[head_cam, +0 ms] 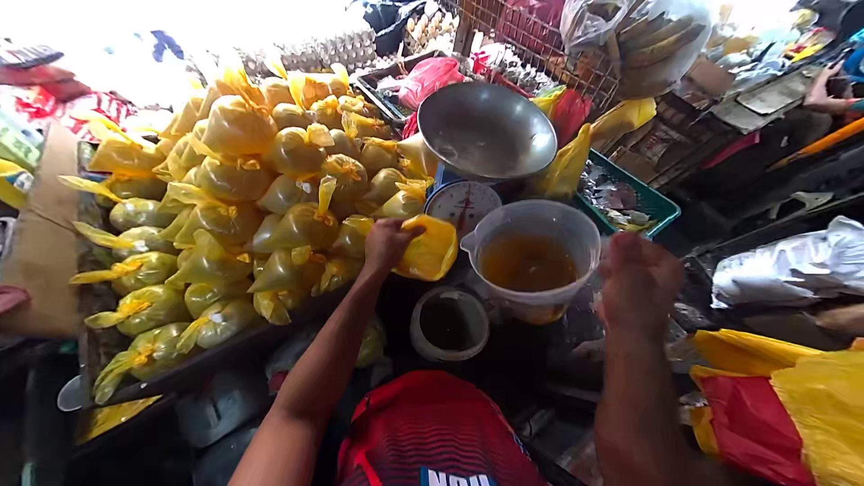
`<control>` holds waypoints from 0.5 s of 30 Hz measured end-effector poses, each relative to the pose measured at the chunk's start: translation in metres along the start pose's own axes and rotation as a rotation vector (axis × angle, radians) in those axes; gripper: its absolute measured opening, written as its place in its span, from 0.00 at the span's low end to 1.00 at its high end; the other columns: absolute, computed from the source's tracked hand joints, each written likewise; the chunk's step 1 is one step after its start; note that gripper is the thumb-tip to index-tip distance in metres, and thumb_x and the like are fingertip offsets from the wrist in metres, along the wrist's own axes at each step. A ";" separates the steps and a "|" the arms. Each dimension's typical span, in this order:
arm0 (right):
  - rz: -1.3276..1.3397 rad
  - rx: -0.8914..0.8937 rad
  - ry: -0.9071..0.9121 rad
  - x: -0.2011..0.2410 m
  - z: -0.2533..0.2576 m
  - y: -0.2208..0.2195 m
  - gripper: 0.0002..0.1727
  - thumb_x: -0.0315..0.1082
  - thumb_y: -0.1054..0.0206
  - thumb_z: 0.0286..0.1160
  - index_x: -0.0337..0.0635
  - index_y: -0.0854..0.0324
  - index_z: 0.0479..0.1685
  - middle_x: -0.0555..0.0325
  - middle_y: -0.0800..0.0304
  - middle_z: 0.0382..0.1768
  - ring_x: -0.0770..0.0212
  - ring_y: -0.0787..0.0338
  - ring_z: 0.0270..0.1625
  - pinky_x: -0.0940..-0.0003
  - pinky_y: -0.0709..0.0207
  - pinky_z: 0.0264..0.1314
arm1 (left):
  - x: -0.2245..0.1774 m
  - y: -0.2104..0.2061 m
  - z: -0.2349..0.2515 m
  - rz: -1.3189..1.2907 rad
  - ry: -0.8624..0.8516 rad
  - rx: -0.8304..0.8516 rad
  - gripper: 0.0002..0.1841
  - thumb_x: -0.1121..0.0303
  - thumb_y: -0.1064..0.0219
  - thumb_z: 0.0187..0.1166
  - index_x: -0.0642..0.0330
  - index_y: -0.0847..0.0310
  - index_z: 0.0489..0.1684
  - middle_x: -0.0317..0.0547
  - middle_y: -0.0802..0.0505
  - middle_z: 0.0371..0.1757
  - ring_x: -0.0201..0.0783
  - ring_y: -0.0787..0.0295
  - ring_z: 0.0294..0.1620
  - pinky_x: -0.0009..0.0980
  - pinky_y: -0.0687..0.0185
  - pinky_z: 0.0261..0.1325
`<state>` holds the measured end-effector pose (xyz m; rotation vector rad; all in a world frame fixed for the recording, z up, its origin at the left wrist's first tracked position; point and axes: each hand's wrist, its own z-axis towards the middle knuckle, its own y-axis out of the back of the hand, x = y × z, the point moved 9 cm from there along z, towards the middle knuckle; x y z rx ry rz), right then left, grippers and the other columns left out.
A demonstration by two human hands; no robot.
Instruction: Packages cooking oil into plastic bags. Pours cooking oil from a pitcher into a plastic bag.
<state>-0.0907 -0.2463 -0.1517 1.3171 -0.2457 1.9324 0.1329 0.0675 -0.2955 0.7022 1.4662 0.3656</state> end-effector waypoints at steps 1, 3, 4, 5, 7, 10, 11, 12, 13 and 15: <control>-0.063 0.025 0.028 0.008 0.006 -0.004 0.25 0.61 0.36 0.81 0.57 0.28 0.19 0.75 0.30 0.16 0.75 0.29 0.18 0.72 0.30 0.22 | -0.008 0.001 0.003 0.043 -0.001 0.018 0.23 0.39 0.26 0.71 0.52 0.09 0.33 0.49 0.07 0.35 0.53 0.10 0.42 0.64 0.18 0.47; -0.189 0.085 0.081 0.023 0.017 -0.015 0.31 0.66 0.38 0.80 0.51 0.28 0.17 0.68 0.30 0.15 0.70 0.27 0.18 0.65 0.30 0.22 | -0.023 0.006 0.006 0.100 -0.010 0.034 0.24 0.38 0.27 0.70 0.50 0.07 0.35 0.49 0.06 0.38 0.53 0.09 0.46 0.64 0.17 0.50; -0.238 0.113 0.099 0.031 0.023 -0.021 0.31 0.65 0.38 0.80 0.49 0.25 0.18 0.67 0.28 0.15 0.69 0.25 0.20 0.63 0.28 0.24 | -0.030 0.009 0.006 0.111 -0.022 0.030 0.24 0.37 0.27 0.70 0.50 0.08 0.33 0.49 0.07 0.36 0.53 0.10 0.45 0.63 0.18 0.48; -0.291 0.137 0.110 0.038 0.027 -0.027 0.32 0.66 0.37 0.79 0.49 0.24 0.19 0.66 0.27 0.16 0.68 0.24 0.20 0.61 0.27 0.25 | -0.036 0.010 0.006 0.124 -0.032 0.029 0.24 0.38 0.26 0.70 0.51 0.09 0.30 0.48 0.08 0.34 0.52 0.10 0.42 0.62 0.19 0.45; -0.394 0.174 0.126 0.050 0.034 -0.037 0.34 0.70 0.38 0.76 0.49 0.26 0.17 0.65 0.29 0.14 0.66 0.26 0.18 0.58 0.31 0.23 | -0.042 0.010 0.007 0.151 -0.044 0.031 0.24 0.37 0.26 0.69 0.50 0.11 0.27 0.46 0.09 0.30 0.51 0.11 0.39 0.61 0.19 0.41; -0.552 0.241 0.153 0.066 0.046 -0.050 0.40 0.78 0.42 0.72 0.48 0.33 0.14 0.60 0.35 0.12 0.57 0.30 0.18 0.49 0.38 0.22 | -0.048 0.011 0.010 0.169 -0.070 0.031 0.24 0.37 0.26 0.68 0.49 0.12 0.24 0.45 0.10 0.29 0.49 0.12 0.37 0.60 0.20 0.39; -0.596 0.259 0.166 0.070 0.049 -0.054 0.42 0.80 0.44 0.70 0.48 0.33 0.14 0.58 0.34 0.13 0.55 0.29 0.18 0.47 0.38 0.23 | -0.049 0.011 0.010 0.173 -0.072 0.038 0.24 0.37 0.26 0.68 0.49 0.11 0.24 0.45 0.10 0.29 0.49 0.11 0.37 0.60 0.20 0.40; -0.633 0.276 0.179 0.076 0.053 -0.057 0.43 0.81 0.45 0.69 0.47 0.32 0.15 0.57 0.33 0.13 0.54 0.28 0.19 0.45 0.37 0.23 | -0.049 0.011 0.011 0.179 -0.071 0.050 0.24 0.37 0.26 0.69 0.50 0.11 0.24 0.45 0.10 0.29 0.50 0.11 0.37 0.60 0.20 0.40; -0.666 0.290 0.186 0.081 0.055 -0.060 0.44 0.83 0.46 0.68 0.47 0.31 0.15 0.57 0.32 0.13 0.53 0.27 0.19 0.44 0.37 0.23 | -0.050 0.010 0.011 0.185 -0.067 0.067 0.24 0.37 0.26 0.69 0.51 0.12 0.24 0.46 0.09 0.29 0.50 0.11 0.37 0.60 0.19 0.40; -0.712 0.307 0.214 0.090 0.060 -0.065 0.45 0.85 0.48 0.66 0.47 0.34 0.14 0.56 0.34 0.13 0.52 0.28 0.19 0.45 0.40 0.22 | -0.050 0.008 0.012 0.171 -0.069 0.092 0.27 0.37 0.27 0.71 0.53 0.15 0.19 0.47 0.12 0.26 0.50 0.13 0.33 0.59 0.21 0.36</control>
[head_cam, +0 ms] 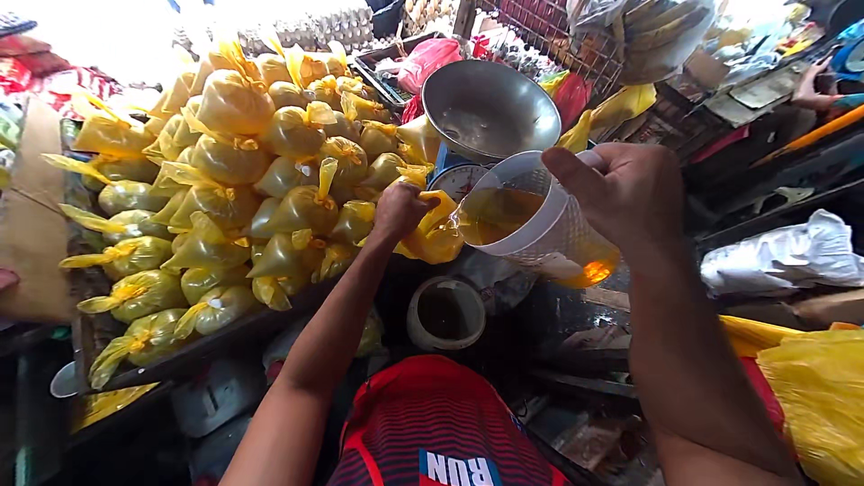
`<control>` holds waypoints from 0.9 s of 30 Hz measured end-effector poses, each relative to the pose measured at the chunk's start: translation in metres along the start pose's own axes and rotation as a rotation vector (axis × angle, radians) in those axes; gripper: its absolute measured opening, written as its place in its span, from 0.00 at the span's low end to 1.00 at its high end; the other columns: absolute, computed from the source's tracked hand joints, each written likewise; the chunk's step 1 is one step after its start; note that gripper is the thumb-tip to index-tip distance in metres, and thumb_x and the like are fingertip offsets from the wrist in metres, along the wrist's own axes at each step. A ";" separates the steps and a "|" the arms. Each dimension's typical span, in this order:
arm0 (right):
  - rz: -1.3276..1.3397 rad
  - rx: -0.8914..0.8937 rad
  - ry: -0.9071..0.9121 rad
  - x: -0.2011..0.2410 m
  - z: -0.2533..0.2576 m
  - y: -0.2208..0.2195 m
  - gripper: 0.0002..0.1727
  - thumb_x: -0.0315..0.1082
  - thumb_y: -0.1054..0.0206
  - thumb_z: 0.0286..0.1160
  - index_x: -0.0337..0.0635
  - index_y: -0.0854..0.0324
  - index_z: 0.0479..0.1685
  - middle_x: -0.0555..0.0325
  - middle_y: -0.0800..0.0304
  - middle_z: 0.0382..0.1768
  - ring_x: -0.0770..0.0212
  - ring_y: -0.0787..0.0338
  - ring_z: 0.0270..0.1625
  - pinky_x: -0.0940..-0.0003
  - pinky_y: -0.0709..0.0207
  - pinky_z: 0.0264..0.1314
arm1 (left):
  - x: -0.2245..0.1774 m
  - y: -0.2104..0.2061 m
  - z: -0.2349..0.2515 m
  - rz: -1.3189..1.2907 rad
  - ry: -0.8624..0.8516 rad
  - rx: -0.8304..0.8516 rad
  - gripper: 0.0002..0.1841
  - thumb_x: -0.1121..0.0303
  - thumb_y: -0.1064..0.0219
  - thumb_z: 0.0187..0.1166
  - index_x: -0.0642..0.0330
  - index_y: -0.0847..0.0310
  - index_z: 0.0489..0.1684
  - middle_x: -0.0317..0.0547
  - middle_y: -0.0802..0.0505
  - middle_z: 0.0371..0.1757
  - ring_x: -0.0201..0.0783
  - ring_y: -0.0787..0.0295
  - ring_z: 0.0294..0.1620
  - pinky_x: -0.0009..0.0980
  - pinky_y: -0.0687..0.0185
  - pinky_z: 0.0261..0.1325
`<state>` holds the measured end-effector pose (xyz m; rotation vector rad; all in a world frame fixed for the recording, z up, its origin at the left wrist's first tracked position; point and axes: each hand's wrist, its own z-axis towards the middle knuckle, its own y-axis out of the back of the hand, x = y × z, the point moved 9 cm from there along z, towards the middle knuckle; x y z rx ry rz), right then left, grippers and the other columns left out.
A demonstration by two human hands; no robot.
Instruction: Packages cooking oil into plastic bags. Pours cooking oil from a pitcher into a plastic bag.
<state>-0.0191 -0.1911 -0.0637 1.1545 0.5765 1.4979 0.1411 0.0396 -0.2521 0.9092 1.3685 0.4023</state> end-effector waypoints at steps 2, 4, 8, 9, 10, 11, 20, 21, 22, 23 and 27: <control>-0.039 0.011 0.039 0.008 0.005 0.004 0.46 0.87 0.50 0.64 0.48 0.37 0.13 0.56 0.36 0.12 0.52 0.29 0.18 0.45 0.41 0.21 | -0.001 -0.002 0.001 -0.018 -0.005 0.030 0.27 0.39 0.28 0.72 0.55 0.18 0.16 0.47 0.14 0.23 0.49 0.15 0.30 0.57 0.23 0.34; -0.085 0.033 0.050 0.014 0.009 0.005 0.47 0.89 0.52 0.62 0.48 0.36 0.13 0.55 0.35 0.12 0.50 0.28 0.18 0.45 0.41 0.20 | -0.003 -0.001 0.001 -0.023 -0.003 0.041 0.28 0.40 0.28 0.73 0.55 0.20 0.14 0.47 0.15 0.22 0.48 0.16 0.28 0.56 0.24 0.32; -0.159 0.047 0.063 0.022 0.014 0.006 0.50 0.92 0.55 0.57 0.47 0.34 0.14 0.53 0.32 0.13 0.47 0.24 0.21 0.43 0.40 0.22 | -0.008 -0.001 0.002 -0.001 -0.018 0.058 0.27 0.42 0.28 0.74 0.56 0.19 0.15 0.48 0.15 0.23 0.48 0.16 0.30 0.56 0.23 0.34; -0.174 0.046 0.070 0.023 0.015 0.006 0.51 0.92 0.56 0.56 0.46 0.33 0.14 0.51 0.31 0.14 0.46 0.23 0.23 0.42 0.39 0.23 | -0.009 -0.001 0.002 -0.005 -0.023 0.058 0.27 0.42 0.28 0.74 0.56 0.18 0.15 0.48 0.14 0.24 0.49 0.15 0.30 0.57 0.23 0.35; -0.190 0.045 0.079 0.025 0.016 0.007 0.52 0.92 0.56 0.57 0.45 0.31 0.16 0.49 0.29 0.15 0.44 0.21 0.24 0.40 0.37 0.24 | -0.011 0.000 0.001 -0.017 -0.028 0.059 0.26 0.43 0.28 0.74 0.57 0.17 0.16 0.48 0.13 0.24 0.49 0.14 0.31 0.58 0.22 0.36; -0.199 0.047 0.085 0.027 0.016 0.006 0.52 0.92 0.56 0.57 0.44 0.29 0.17 0.49 0.27 0.16 0.43 0.19 0.25 0.39 0.36 0.25 | -0.011 -0.002 0.000 -0.023 -0.027 0.063 0.26 0.43 0.28 0.74 0.57 0.16 0.17 0.48 0.13 0.25 0.49 0.14 0.31 0.58 0.21 0.36; -0.265 0.003 0.124 0.029 0.012 0.014 0.51 0.91 0.56 0.60 0.44 0.29 0.17 0.47 0.27 0.15 0.40 0.20 0.23 0.40 0.37 0.22 | -0.016 -0.009 0.001 -0.014 -0.004 0.086 0.27 0.45 0.27 0.74 0.58 0.21 0.12 0.49 0.16 0.20 0.49 0.18 0.26 0.56 0.25 0.31; -0.229 -0.001 0.100 0.022 0.010 0.019 0.50 0.90 0.54 0.61 0.44 0.32 0.16 0.48 0.30 0.14 0.41 0.22 0.21 0.40 0.40 0.21 | -0.016 -0.011 0.001 -0.007 -0.004 0.092 0.27 0.45 0.27 0.74 0.58 0.21 0.13 0.48 0.16 0.20 0.49 0.17 0.26 0.56 0.25 0.31; -0.176 -0.006 0.062 0.009 0.008 0.022 0.49 0.89 0.53 0.61 0.44 0.35 0.16 0.49 0.32 0.14 0.44 0.25 0.20 0.41 0.41 0.20 | -0.017 -0.013 0.002 0.000 -0.002 0.099 0.26 0.45 0.27 0.74 0.57 0.20 0.13 0.48 0.16 0.20 0.49 0.17 0.27 0.56 0.25 0.31; -0.100 -0.013 0.022 -0.007 0.005 0.022 0.48 0.88 0.50 0.62 0.45 0.35 0.15 0.52 0.33 0.14 0.47 0.27 0.20 0.42 0.40 0.20 | -0.017 -0.015 0.002 0.005 0.003 0.107 0.26 0.45 0.27 0.74 0.57 0.20 0.14 0.48 0.16 0.21 0.49 0.17 0.27 0.56 0.24 0.31; 0.343 -0.080 -0.163 -0.078 -0.019 -0.010 0.38 0.74 0.36 0.71 0.46 0.25 0.17 0.62 0.29 0.14 0.63 0.27 0.18 0.54 0.29 0.24 | -0.019 -0.025 0.004 -0.004 -0.001 0.128 0.24 0.47 0.27 0.75 0.57 0.20 0.15 0.48 0.16 0.21 0.49 0.17 0.27 0.56 0.24 0.31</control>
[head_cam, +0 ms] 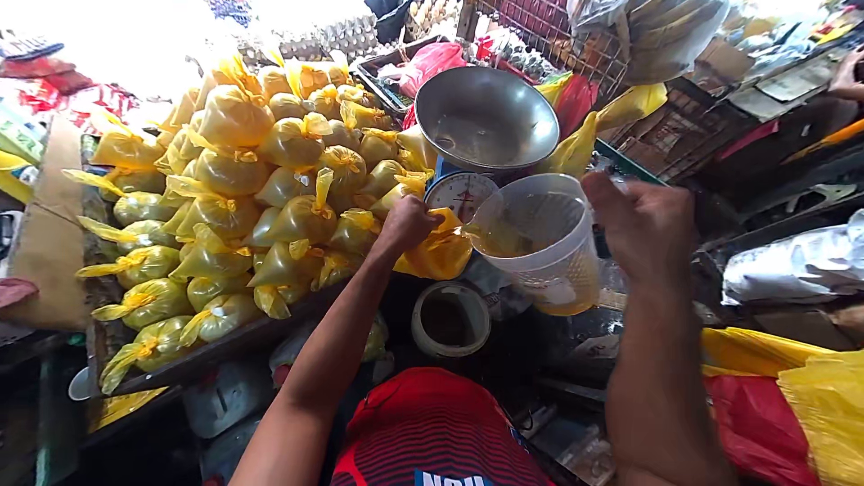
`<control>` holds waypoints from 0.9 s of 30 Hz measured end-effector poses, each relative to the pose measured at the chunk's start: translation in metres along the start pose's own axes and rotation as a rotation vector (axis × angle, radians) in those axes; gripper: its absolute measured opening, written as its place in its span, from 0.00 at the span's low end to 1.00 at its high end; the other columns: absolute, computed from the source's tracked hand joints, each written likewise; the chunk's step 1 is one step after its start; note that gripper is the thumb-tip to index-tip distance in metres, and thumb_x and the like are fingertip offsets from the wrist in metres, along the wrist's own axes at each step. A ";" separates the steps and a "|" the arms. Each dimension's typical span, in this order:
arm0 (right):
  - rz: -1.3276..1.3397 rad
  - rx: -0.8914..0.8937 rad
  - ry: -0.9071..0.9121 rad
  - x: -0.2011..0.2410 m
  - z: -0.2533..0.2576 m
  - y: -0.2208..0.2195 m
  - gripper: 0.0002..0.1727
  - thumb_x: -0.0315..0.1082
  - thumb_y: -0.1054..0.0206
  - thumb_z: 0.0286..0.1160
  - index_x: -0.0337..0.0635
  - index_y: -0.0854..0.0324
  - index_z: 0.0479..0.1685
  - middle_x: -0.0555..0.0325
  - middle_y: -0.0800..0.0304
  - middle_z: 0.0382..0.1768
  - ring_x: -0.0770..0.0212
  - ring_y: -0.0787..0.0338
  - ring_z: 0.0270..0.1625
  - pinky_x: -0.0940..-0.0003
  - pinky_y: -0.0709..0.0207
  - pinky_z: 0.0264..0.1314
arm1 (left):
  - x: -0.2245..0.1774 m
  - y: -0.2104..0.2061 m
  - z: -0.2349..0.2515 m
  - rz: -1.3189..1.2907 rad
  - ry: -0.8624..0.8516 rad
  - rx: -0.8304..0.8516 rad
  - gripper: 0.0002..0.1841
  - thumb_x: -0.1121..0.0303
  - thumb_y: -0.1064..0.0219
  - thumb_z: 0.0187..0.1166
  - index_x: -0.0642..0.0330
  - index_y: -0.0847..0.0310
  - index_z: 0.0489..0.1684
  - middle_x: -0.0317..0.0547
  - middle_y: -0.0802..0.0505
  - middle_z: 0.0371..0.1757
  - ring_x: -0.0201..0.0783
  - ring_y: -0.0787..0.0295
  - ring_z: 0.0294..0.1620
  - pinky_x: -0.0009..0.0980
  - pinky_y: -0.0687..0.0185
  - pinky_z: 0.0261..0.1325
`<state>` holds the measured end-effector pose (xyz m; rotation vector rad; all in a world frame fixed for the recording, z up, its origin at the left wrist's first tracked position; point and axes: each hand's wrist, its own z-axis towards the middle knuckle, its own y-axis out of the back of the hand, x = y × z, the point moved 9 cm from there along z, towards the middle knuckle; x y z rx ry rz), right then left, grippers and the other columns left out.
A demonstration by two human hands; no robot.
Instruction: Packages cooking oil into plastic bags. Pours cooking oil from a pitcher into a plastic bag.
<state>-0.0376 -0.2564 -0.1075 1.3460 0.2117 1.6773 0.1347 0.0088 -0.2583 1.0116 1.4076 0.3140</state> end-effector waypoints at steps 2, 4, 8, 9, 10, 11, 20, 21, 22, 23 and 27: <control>0.174 -0.045 -0.068 -0.031 -0.015 -0.013 0.36 0.72 0.35 0.73 0.49 0.27 0.14 0.64 0.28 0.13 0.66 0.27 0.16 0.59 0.29 0.21 | -0.003 -0.004 0.002 -0.008 -0.015 0.016 0.24 0.48 0.27 0.75 0.57 0.19 0.16 0.47 0.16 0.20 0.48 0.17 0.26 0.55 0.24 0.31; 0.246 -0.080 -0.104 -0.043 -0.031 -0.017 0.36 0.76 0.36 0.70 0.52 0.27 0.13 0.64 0.28 0.11 0.65 0.27 0.12 0.63 0.32 0.14 | -0.007 -0.009 0.003 -0.005 -0.026 0.030 0.22 0.50 0.27 0.75 0.56 0.16 0.17 0.47 0.15 0.21 0.47 0.16 0.26 0.54 0.23 0.31; 0.378 -0.268 -0.006 -0.017 -0.047 0.022 0.25 0.63 0.32 0.77 0.59 0.26 0.17 0.76 0.27 0.15 0.75 0.26 0.17 0.72 0.28 0.20 | -0.039 -0.007 0.001 0.036 -0.109 0.073 0.18 0.53 0.28 0.75 0.56 0.15 0.19 0.45 0.14 0.22 0.46 0.16 0.27 0.54 0.23 0.32; 0.439 -0.348 -0.009 -0.017 -0.051 0.036 0.22 0.60 0.33 0.79 0.61 0.24 0.19 0.78 0.24 0.18 0.76 0.23 0.20 0.73 0.25 0.23 | -0.055 0.000 -0.002 0.048 -0.173 0.074 0.18 0.54 0.28 0.76 0.56 0.15 0.19 0.45 0.14 0.21 0.45 0.17 0.26 0.53 0.23 0.31; 0.506 -0.431 -0.046 -0.024 -0.057 0.048 0.20 0.59 0.35 0.82 0.61 0.21 0.24 0.77 0.19 0.21 0.75 0.19 0.23 0.72 0.21 0.26 | -0.075 0.011 -0.006 0.059 -0.249 0.073 0.18 0.55 0.28 0.77 0.57 0.15 0.19 0.45 0.15 0.21 0.45 0.17 0.25 0.52 0.22 0.31; 0.568 -0.520 -0.135 -0.038 -0.064 0.056 0.20 0.60 0.39 0.84 0.60 0.19 0.29 0.75 0.18 0.22 0.73 0.18 0.22 0.71 0.21 0.25 | -0.099 0.027 -0.011 0.072 -0.333 0.067 0.17 0.56 0.28 0.77 0.57 0.15 0.19 0.44 0.15 0.20 0.43 0.18 0.25 0.50 0.23 0.31; 0.615 -0.641 -0.595 -0.134 -0.110 0.015 0.27 0.58 0.46 0.90 0.50 0.24 0.23 0.71 0.32 0.12 0.72 0.34 0.13 0.72 0.34 0.17 | -0.276 0.208 0.040 0.036 -0.638 -0.360 0.11 0.60 0.25 0.73 0.58 0.10 0.41 0.41 0.08 0.37 0.33 0.10 0.39 0.40 0.12 0.49; 0.575 -0.624 -0.560 -0.132 -0.111 0.013 0.26 0.55 0.43 0.89 0.50 0.23 0.20 0.73 0.31 0.12 0.74 0.33 0.13 0.73 0.34 0.18 | -0.287 0.208 0.051 0.050 -0.704 -0.367 0.13 0.59 0.24 0.73 0.60 0.11 0.41 0.43 0.08 0.37 0.33 0.10 0.40 0.39 0.12 0.51; 0.548 -0.609 -0.532 -0.131 -0.113 0.011 0.25 0.53 0.41 0.88 0.51 0.23 0.18 0.74 0.31 0.12 0.75 0.33 0.14 0.74 0.34 0.19 | -0.293 0.201 0.059 0.126 -0.775 -0.355 0.16 0.56 0.26 0.75 0.62 0.11 0.40 0.45 0.08 0.38 0.36 0.11 0.43 0.41 0.14 0.56; 0.538 -0.600 -0.510 -0.131 -0.114 0.010 0.25 0.52 0.39 0.86 0.51 0.23 0.17 0.74 0.30 0.13 0.75 0.32 0.15 0.75 0.33 0.20 | -0.296 0.188 0.066 0.242 -0.835 -0.332 0.19 0.52 0.30 0.78 0.63 0.13 0.38 0.48 0.09 0.40 0.42 0.11 0.46 0.46 0.17 0.60; 0.559 -0.624 -0.464 -0.128 -0.118 0.014 0.24 0.49 0.36 0.85 0.52 0.23 0.15 0.74 0.29 0.12 0.76 0.33 0.14 0.77 0.37 0.18 | -0.268 0.123 0.086 0.490 -0.931 -0.201 0.19 0.53 0.38 0.85 0.61 0.12 0.36 0.54 0.08 0.38 0.56 0.09 0.46 0.62 0.17 0.53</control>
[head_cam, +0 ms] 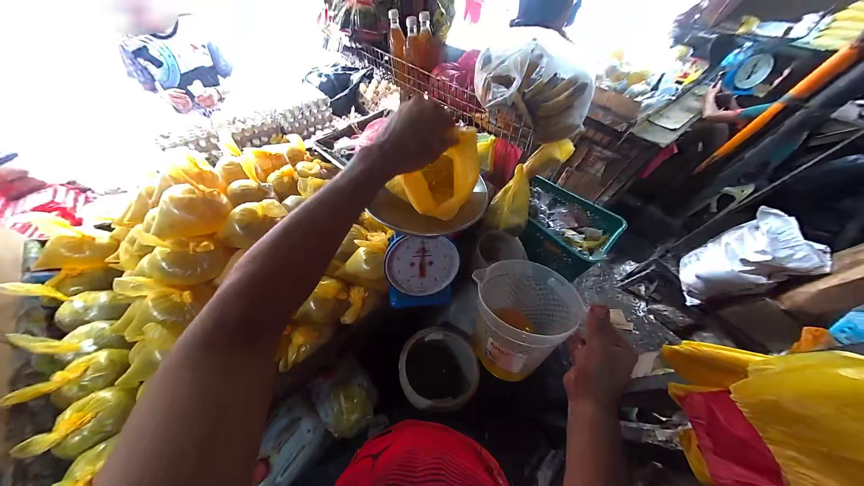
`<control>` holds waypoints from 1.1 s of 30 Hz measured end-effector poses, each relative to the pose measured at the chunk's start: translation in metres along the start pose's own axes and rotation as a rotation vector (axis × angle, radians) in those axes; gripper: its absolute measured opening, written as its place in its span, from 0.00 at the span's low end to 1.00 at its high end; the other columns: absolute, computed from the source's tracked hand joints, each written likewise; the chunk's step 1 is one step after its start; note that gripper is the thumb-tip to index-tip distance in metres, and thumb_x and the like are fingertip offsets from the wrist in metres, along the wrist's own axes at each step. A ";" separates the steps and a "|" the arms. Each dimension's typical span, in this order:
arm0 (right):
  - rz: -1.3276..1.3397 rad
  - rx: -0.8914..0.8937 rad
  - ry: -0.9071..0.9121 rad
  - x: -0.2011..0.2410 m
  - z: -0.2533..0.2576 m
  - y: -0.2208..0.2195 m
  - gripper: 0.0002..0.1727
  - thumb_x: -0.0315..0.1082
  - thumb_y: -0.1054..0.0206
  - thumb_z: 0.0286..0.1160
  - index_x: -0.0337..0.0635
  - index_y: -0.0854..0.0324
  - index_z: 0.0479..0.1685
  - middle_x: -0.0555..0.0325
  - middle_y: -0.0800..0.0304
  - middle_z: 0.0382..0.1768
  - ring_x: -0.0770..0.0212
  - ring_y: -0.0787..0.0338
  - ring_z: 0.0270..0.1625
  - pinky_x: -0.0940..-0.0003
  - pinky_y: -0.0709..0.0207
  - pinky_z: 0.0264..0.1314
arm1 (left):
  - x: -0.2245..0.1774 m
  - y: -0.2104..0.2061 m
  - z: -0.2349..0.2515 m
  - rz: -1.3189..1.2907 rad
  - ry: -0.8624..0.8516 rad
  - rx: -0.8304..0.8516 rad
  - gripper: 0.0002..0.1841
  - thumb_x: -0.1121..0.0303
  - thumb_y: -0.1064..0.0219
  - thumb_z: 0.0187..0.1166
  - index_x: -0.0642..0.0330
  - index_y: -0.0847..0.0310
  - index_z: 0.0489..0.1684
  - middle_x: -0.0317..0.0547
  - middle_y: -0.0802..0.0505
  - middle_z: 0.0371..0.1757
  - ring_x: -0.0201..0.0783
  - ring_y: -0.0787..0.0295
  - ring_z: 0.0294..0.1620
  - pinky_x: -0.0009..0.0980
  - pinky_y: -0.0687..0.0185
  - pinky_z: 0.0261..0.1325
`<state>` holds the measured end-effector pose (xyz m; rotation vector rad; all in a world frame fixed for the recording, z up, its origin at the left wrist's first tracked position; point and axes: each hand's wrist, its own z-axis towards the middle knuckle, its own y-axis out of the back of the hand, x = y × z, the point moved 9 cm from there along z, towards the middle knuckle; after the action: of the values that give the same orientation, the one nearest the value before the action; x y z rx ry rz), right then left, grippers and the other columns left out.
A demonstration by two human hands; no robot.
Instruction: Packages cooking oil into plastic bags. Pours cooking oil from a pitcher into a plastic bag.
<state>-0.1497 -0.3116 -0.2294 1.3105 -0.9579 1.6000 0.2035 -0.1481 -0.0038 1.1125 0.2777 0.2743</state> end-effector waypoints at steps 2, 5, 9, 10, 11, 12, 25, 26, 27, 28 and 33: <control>0.011 0.013 0.003 0.005 0.001 0.000 0.23 0.47 0.37 0.86 0.52 0.22 0.16 0.75 0.27 0.13 0.77 0.32 0.14 0.77 0.35 0.19 | 0.017 -0.017 -0.007 -0.086 0.069 0.013 0.17 0.56 0.35 0.82 0.62 0.11 0.33 0.53 0.08 0.35 0.52 0.10 0.41 0.58 0.18 0.48; -0.012 0.038 0.042 0.019 0.010 -0.004 0.23 0.47 0.38 0.86 0.54 0.23 0.15 0.76 0.28 0.12 0.78 0.33 0.13 0.78 0.37 0.18 | 0.048 -0.033 -0.008 -0.202 0.247 0.062 0.17 0.56 0.29 0.75 0.62 0.14 0.27 0.51 0.10 0.31 0.50 0.13 0.37 0.57 0.19 0.44; -0.023 0.180 0.094 0.069 0.026 -0.023 0.17 0.50 0.40 0.87 0.56 0.21 0.27 0.78 0.25 0.17 0.79 0.29 0.16 0.80 0.31 0.20 | 0.067 -0.073 -0.027 -0.281 0.465 0.228 0.18 0.57 0.21 0.65 0.66 0.13 0.34 0.58 0.09 0.39 0.56 0.11 0.44 0.64 0.19 0.50; 0.017 0.242 0.121 0.085 0.031 -0.029 0.15 0.51 0.39 0.86 0.59 0.20 0.30 0.79 0.23 0.17 0.79 0.28 0.16 0.81 0.30 0.20 | 0.068 -0.082 -0.033 -0.327 0.501 0.261 0.19 0.56 0.21 0.64 0.65 0.14 0.34 0.57 0.09 0.37 0.55 0.10 0.43 0.63 0.18 0.49; 0.055 0.307 0.138 0.101 0.036 -0.035 0.13 0.53 0.36 0.83 0.60 0.19 0.32 0.78 0.20 0.19 0.79 0.26 0.17 0.82 0.29 0.20 | 0.066 -0.089 -0.043 -0.389 0.532 0.281 0.18 0.56 0.20 0.64 0.65 0.15 0.31 0.55 0.09 0.34 0.52 0.11 0.39 0.60 0.18 0.45; 0.069 0.380 0.148 0.118 0.042 -0.043 0.12 0.54 0.34 0.81 0.60 0.16 0.35 0.77 0.16 0.22 0.78 0.22 0.19 0.81 0.26 0.22 | 0.067 -0.095 -0.051 -0.445 0.562 0.294 0.18 0.56 0.20 0.64 0.64 0.15 0.29 0.53 0.09 0.32 0.49 0.11 0.35 0.57 0.17 0.42; -0.625 0.731 0.553 0.268 0.069 -0.192 0.23 0.61 0.46 0.88 0.56 0.17 0.42 0.76 0.22 0.27 0.82 0.27 0.23 0.79 0.29 0.27 | -0.019 -0.029 -0.155 -0.021 0.033 -0.189 0.17 0.41 0.31 0.77 0.34 0.08 0.53 0.48 0.28 0.86 0.56 0.35 0.85 0.67 0.51 0.85; -0.619 0.749 0.541 0.271 0.067 -0.202 0.20 0.59 0.45 0.89 0.55 0.17 0.42 0.77 0.22 0.26 0.83 0.27 0.22 0.82 0.30 0.25 | -0.027 -0.029 -0.161 0.034 0.022 -0.232 0.12 0.46 0.34 0.81 0.34 0.07 0.50 0.46 0.27 0.86 0.55 0.35 0.85 0.66 0.55 0.87; -0.610 0.769 0.529 0.274 0.066 -0.209 0.19 0.56 0.43 0.89 0.54 0.18 0.40 0.76 0.23 0.24 0.83 0.28 0.19 0.84 0.30 0.23 | -0.033 -0.026 -0.167 0.060 0.030 -0.290 0.11 0.49 0.35 0.84 0.35 0.07 0.50 0.46 0.25 0.85 0.54 0.33 0.84 0.65 0.54 0.87; -0.603 0.789 0.524 0.276 0.064 -0.215 0.18 0.52 0.42 0.90 0.52 0.18 0.37 0.75 0.23 0.22 0.84 0.29 0.17 0.85 0.30 0.21 | -0.038 -0.021 -0.177 0.062 0.056 -0.355 0.11 0.51 0.35 0.85 0.37 0.07 0.52 0.47 0.23 0.83 0.53 0.32 0.83 0.63 0.52 0.87; -0.668 0.872 0.563 0.267 0.077 -0.237 0.13 0.36 0.42 0.87 0.48 0.18 0.33 0.72 0.23 0.22 0.83 0.30 0.19 0.86 0.34 0.21 | -0.051 -0.042 -0.255 -0.010 0.237 -0.458 0.12 0.57 0.33 0.83 0.46 0.10 0.56 0.53 0.23 0.80 0.54 0.31 0.83 0.60 0.40 0.83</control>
<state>0.0701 -0.2615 0.0584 1.3693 0.5577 1.7063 0.0696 0.0297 -0.1438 0.6260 0.4072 0.4372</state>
